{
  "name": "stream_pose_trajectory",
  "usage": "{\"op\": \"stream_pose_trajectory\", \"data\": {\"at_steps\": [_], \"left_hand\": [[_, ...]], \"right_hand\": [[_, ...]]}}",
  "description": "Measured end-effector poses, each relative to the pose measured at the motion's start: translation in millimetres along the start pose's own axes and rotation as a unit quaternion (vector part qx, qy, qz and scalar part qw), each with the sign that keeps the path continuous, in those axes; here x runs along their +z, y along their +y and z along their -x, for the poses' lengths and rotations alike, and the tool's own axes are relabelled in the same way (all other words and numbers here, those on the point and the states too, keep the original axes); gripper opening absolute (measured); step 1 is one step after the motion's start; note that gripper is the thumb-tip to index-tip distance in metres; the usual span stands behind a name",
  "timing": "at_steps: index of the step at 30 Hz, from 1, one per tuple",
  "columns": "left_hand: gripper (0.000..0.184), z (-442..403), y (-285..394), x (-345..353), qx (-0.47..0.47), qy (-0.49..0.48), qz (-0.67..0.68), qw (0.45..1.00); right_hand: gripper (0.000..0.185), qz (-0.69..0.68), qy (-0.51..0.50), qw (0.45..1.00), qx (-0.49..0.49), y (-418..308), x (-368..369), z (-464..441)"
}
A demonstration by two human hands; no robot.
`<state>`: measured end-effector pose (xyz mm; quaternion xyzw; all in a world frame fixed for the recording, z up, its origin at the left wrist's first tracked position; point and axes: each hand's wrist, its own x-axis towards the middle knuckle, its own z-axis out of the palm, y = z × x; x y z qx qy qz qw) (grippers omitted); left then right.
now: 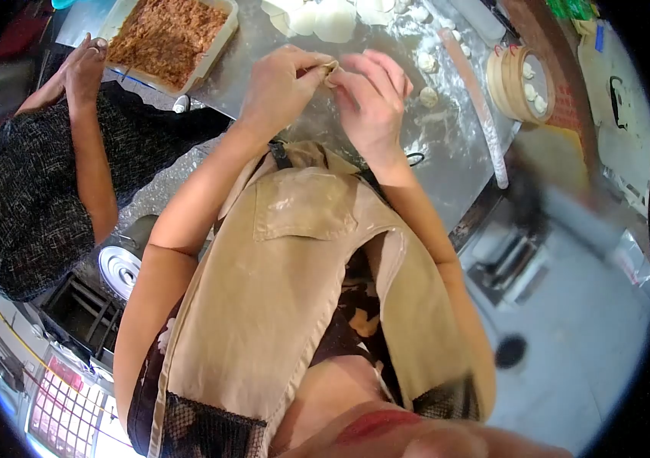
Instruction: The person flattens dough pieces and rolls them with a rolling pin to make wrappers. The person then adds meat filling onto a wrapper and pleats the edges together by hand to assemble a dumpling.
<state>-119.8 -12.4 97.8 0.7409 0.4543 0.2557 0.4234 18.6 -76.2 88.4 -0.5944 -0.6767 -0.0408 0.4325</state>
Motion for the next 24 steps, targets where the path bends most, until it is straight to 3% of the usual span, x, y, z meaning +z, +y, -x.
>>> {"op": "stream_pose_trajectory", "data": {"at_steps": [8, 10, 16, 19, 23, 24], "left_hand": [[0.026, -8.7, 0.8, -5.9, -0.050, -0.061, 0.055, 0.995], [0.034, -12.2, -1.9, -8.3, -0.097, -0.087, 0.162, 0.978], [0.040, -20.0, -3.2, -20.5, -0.108, -0.124, 0.224, 0.961], [0.041, -21.4, 4.7, -29.8, -0.129, -0.126, 0.261, 0.948], [0.041, -16.0, -1.2, -26.9, -0.153, -0.106, 0.301, 0.935], [0.043, -6.7, -19.0, -4.4, -0.197, -0.024, 0.322, 0.926]], "right_hand": [[0.022, -0.005, 0.003, 1.000, -0.003, 3.5, -2.1, 0.9], [0.020, -0.066, -0.014, 0.994, 0.088, 1.3, -2.2, -0.8], [0.021, -0.040, -0.029, 0.997, 0.053, 3.3, -5.5, -3.7], [0.020, -0.027, -0.032, 0.999, 0.007, 0.5, -6.7, -6.6], [0.020, -0.076, 0.031, 0.996, 0.041, -4.1, -3.0, -3.5], [0.020, -0.076, 0.032, 0.996, 0.039, -6.8, -1.4, -2.0]]}}
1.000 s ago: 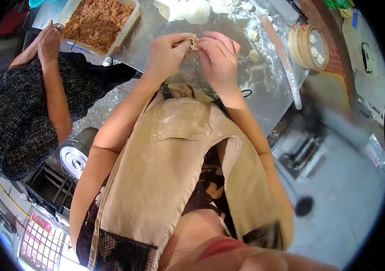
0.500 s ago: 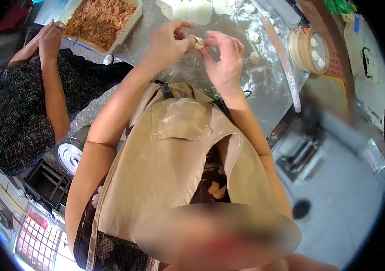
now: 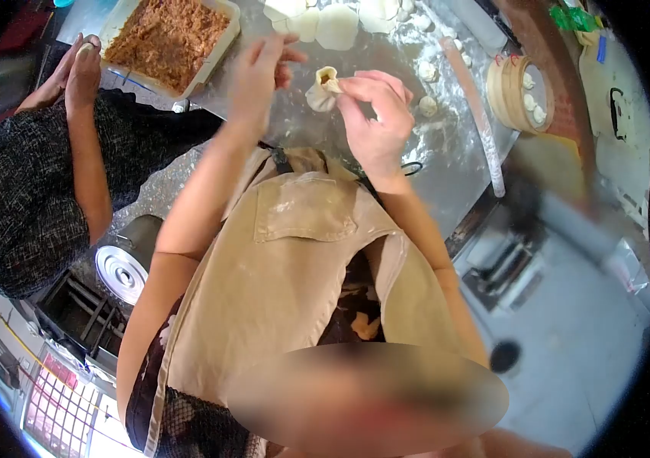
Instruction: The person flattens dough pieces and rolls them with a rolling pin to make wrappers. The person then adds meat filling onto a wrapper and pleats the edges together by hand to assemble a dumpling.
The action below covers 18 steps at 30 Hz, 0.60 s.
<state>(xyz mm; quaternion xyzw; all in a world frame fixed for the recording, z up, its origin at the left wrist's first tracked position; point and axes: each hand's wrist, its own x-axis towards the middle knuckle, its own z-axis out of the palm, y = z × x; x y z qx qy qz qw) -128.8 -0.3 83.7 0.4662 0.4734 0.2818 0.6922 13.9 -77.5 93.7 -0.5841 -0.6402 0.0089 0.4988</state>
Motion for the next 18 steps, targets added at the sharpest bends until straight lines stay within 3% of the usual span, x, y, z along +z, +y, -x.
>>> {"op": "stream_pose_trajectory", "data": {"at_steps": [1, 2, 3, 4, 6, 7, 11, 12, 14, 18], "left_hand": [[0.047, -2.6, -15.0, 7.2, -0.015, 0.086, 0.041, 0.995], [0.047, 1.4, -10.2, 20.1, -0.015, 0.087, 0.043, 0.995], [0.047, 11.8, -2.7, 37.0, -0.108, 0.041, 0.236, 0.965], [0.049, 18.3, 0.5, 45.0, -0.195, -0.005, 0.418, 0.887], [0.047, 12.2, -10.6, 41.0, -0.176, -0.050, 0.390, 0.902], [0.045, 9.3, -15.7, 38.2, -0.153, -0.095, 0.360, 0.916], [0.040, 5.1, -17.1, 24.4, -0.159, -0.109, 0.289, 0.938], [0.037, 5.4, -16.2, 23.0, -0.162, -0.121, 0.298, 0.933], [0.034, 6.0, -14.2, 22.8, -0.163, -0.132, 0.308, 0.928], [0.033, 6.4, -13.8, 21.5, -0.171, -0.103, 0.292, 0.935]], "right_hand": [[0.021, -0.038, 0.020, 0.997, 0.060, -1.7, 2.4, 1.9], [0.021, -0.075, 0.037, 0.989, 0.123, -3.0, 4.2, 3.0], [0.021, -0.075, 0.034, 0.989, 0.124, -3.9, 5.4, 3.3], [0.020, -0.110, 0.017, 0.979, 0.171, -5.0, 6.2, 3.6], [0.019, -0.141, -0.001, 0.965, 0.220, -6.7, 5.9, 1.9], [0.017, -0.090, -0.023, 0.977, 0.193, -7.4, 3.9, -1.3], [0.017, 0.015, -0.104, 0.985, 0.135, -2.7, -0.9, -11.2], [0.017, 0.015, -0.105, 0.985, 0.134, 0.3, -0.7, -10.0], [0.017, 0.037, -0.108, 0.993, 0.030, 5.7, 0.7, -6.4], [0.014, 0.068, -0.101, 0.993, -0.010, -0.7, 0.0, -8.6]]}}
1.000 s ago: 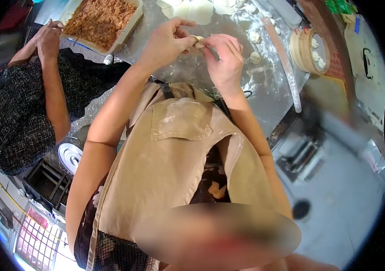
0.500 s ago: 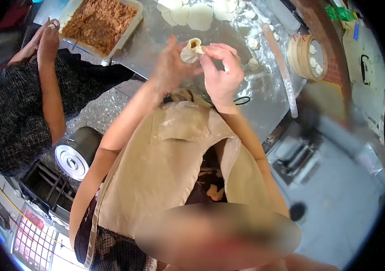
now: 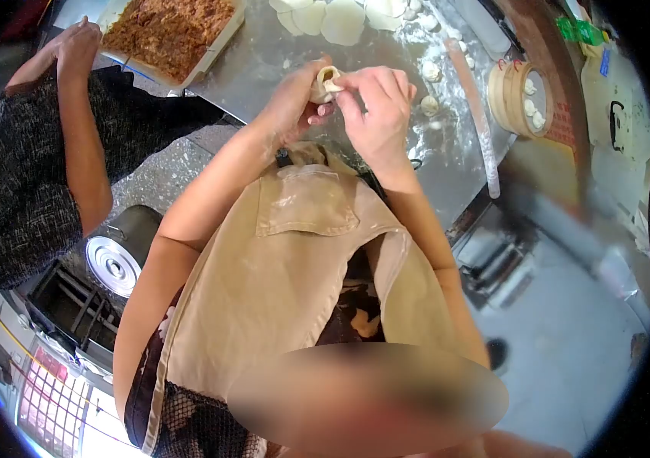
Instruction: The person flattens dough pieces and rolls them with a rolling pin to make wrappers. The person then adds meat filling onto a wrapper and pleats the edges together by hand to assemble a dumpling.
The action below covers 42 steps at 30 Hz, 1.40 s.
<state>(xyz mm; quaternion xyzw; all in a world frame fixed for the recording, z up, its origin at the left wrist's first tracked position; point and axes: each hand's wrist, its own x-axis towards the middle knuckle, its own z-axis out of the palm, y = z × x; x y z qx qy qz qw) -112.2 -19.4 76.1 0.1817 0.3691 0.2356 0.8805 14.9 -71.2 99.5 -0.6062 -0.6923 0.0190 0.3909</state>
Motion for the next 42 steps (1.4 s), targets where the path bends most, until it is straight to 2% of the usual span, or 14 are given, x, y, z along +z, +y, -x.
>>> {"op": "stream_pose_trajectory", "data": {"at_steps": [3, 6, 8, 9, 10, 11, 12, 14, 18, 20, 27, 29, 37, 42], "left_hand": [[0.036, -2.4, 3.7, -3.9, -0.024, 0.005, -0.020, 0.999], [0.039, -3.7, 8.1, -15.7, -0.050, -0.030, -0.015, 0.998], [0.041, -3.8, 0.1, -10.2, -0.052, -0.075, 0.001, 0.996], [0.045, 1.7, -10.3, 9.7, 0.058, -0.001, -0.002, 0.998], [0.049, 4.5, -15.6, 20.8, 0.168, 0.074, -0.003, 0.983], [0.056, -1.5, -24.7, 13.9, 0.199, 0.057, -0.036, 0.978], [0.056, -5.1, -23.1, 12.0, 0.199, 0.057, -0.036, 0.978], [0.056, -8.1, -23.1, 7.8, 0.140, 0.077, -0.031, 0.987], [0.051, -3.6, -11.6, 11.7, 0.099, 0.070, -0.059, 0.991], [0.050, -2.0, -10.3, 10.2, 0.088, 0.056, -0.064, 0.992], [0.048, 5.7, 4.6, 14.9, 0.060, 0.032, -0.142, 0.988], [0.047, 6.8, 6.6, 10.9, 0.038, 0.014, -0.129, 0.991], [0.049, 8.4, 21.5, 7.2, 0.003, -0.013, -0.186, 0.982], [0.053, 2.3, 28.0, -0.1, -0.010, -0.093, -0.270, 0.958]], "right_hand": [[0.010, -0.018, -0.027, 0.996, 0.081, -4.9, -1.3, -4.2], [0.010, -0.011, -0.024, 1.000, 0.000, -2.2, -0.1, -1.6], [0.008, -0.094, 0.006, 0.991, 0.093, -3.5, -0.6, -0.1], [0.008, -0.093, 0.009, 0.991, 0.092, -6.1, -2.7, -2.6], [0.008, -0.223, -0.030, 0.934, 0.277, -10.1, -5.7, -7.0], [0.009, -0.341, -0.069, 0.825, 0.446, -12.5, -7.5, -8.8], [0.009, -0.341, -0.069, 0.825, 0.445, -8.8, -6.9, -8.0], [0.014, -0.316, -0.115, 0.872, 0.356, 1.7, -7.2, -2.5], [0.012, -0.242, -0.123, 0.905, 0.326, -2.3, -14.5, -6.7], [0.010, -0.124, -0.098, 0.975, 0.159, -1.4, -15.5, -7.3], [0.013, -0.060, -0.100, 0.989, 0.096, -2.2, -22.2, -15.6], [0.017, -0.029, -0.108, 0.993, -0.028, 0.2, -23.5, -16.5], [0.024, 0.003, -0.156, 0.985, -0.076, 0.3, -28.6, -25.1], [0.025, 0.022, -0.174, 0.980, -0.097, -6.3, -33.4, -32.4]]}}
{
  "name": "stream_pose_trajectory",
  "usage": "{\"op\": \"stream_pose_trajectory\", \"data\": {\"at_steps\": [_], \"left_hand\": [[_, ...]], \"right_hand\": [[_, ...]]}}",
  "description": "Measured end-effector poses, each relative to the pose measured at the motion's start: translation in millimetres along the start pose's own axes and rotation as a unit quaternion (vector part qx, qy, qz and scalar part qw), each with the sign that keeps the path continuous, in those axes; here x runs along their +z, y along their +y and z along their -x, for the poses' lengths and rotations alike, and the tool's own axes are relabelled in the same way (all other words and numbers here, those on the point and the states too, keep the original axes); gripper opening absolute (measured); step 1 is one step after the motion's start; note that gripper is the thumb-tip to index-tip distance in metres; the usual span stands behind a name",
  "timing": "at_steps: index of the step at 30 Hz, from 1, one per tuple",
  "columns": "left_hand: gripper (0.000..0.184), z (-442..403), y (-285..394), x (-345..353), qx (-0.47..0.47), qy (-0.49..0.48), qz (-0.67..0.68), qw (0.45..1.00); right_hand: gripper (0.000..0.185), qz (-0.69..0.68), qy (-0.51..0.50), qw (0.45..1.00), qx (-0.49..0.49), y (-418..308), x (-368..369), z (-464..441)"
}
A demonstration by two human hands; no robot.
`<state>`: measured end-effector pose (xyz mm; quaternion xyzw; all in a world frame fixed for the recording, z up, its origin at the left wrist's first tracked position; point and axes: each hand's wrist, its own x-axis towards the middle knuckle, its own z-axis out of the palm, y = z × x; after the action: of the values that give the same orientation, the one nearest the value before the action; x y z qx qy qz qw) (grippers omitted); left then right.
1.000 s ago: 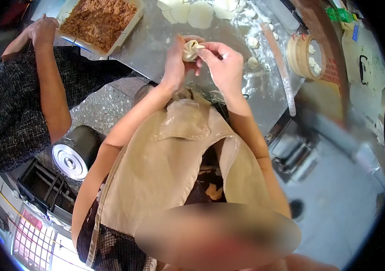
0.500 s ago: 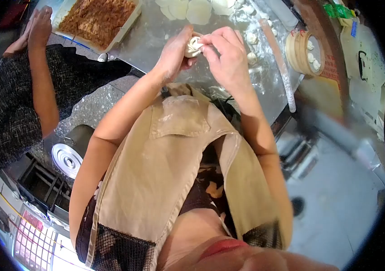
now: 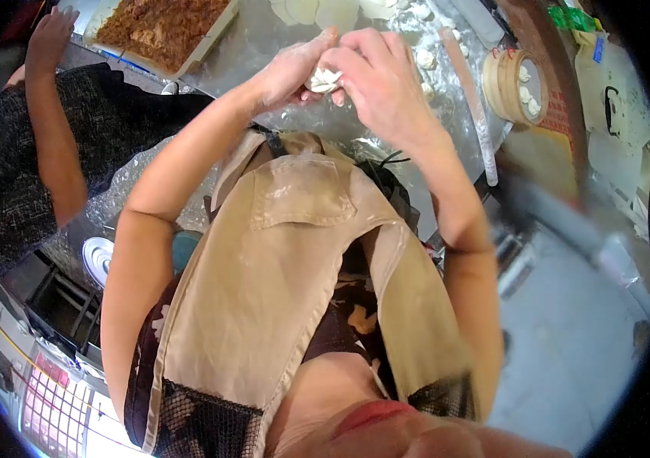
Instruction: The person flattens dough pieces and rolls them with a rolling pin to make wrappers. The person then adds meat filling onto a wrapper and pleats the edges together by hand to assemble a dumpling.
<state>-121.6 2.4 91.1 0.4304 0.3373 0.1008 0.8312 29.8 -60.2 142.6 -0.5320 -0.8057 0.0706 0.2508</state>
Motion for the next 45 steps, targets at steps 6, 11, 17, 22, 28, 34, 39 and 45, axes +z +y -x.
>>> {"op": "stream_pose_trajectory", "data": {"at_steps": [6, 11, 17, 22, 28, 34, 39, 45], "left_hand": [[0.053, 3.4, 10.6, -6.7, -0.031, -0.049, -0.059, 0.997], [0.057, -3.1, 6.3, -6.8, -0.056, -0.045, -0.036, 0.997], [0.068, -5.3, -6.1, 20.0, 0.089, 0.117, 0.155, 0.977], [0.070, -16.1, -11.3, 29.7, 0.161, 0.215, 0.178, 0.947], [0.068, -15.6, -10.9, 31.5, 0.220, 0.263, 0.061, 0.937], [0.066, -12.1, -9.6, 18.1, 0.080, 0.169, 0.116, 0.975], [0.068, -3.6, -8.8, 20.8, 0.063, 0.135, 0.139, 0.979], [0.063, -9.1, -20.9, 38.9, 0.139, 0.190, 0.296, 0.926]], "right_hand": [[0.019, 0.030, -0.046, 0.993, -0.104, 5.7, -2.8, -8.3], [0.022, 0.035, -0.116, 0.981, -0.154, 14.1, -9.3, -17.7], [0.017, -0.215, 0.027, 0.956, 0.199, -1.2, -12.9, 1.2], [0.012, -0.143, 0.191, 0.945, 0.224, -15.0, 27.6, 6.3], [0.011, -0.021, 0.186, 0.971, 0.148, -12.1, 33.7, 5.7], [0.011, 0.033, 0.110, 0.993, 0.002, 2.6, 13.0, 0.1], [0.010, 0.074, 0.084, 0.993, -0.029, 1.2, 7.5, -3.5], [0.009, -0.006, 0.063, 0.998, 0.005, -1.7, 9.7, 4.4]]}}
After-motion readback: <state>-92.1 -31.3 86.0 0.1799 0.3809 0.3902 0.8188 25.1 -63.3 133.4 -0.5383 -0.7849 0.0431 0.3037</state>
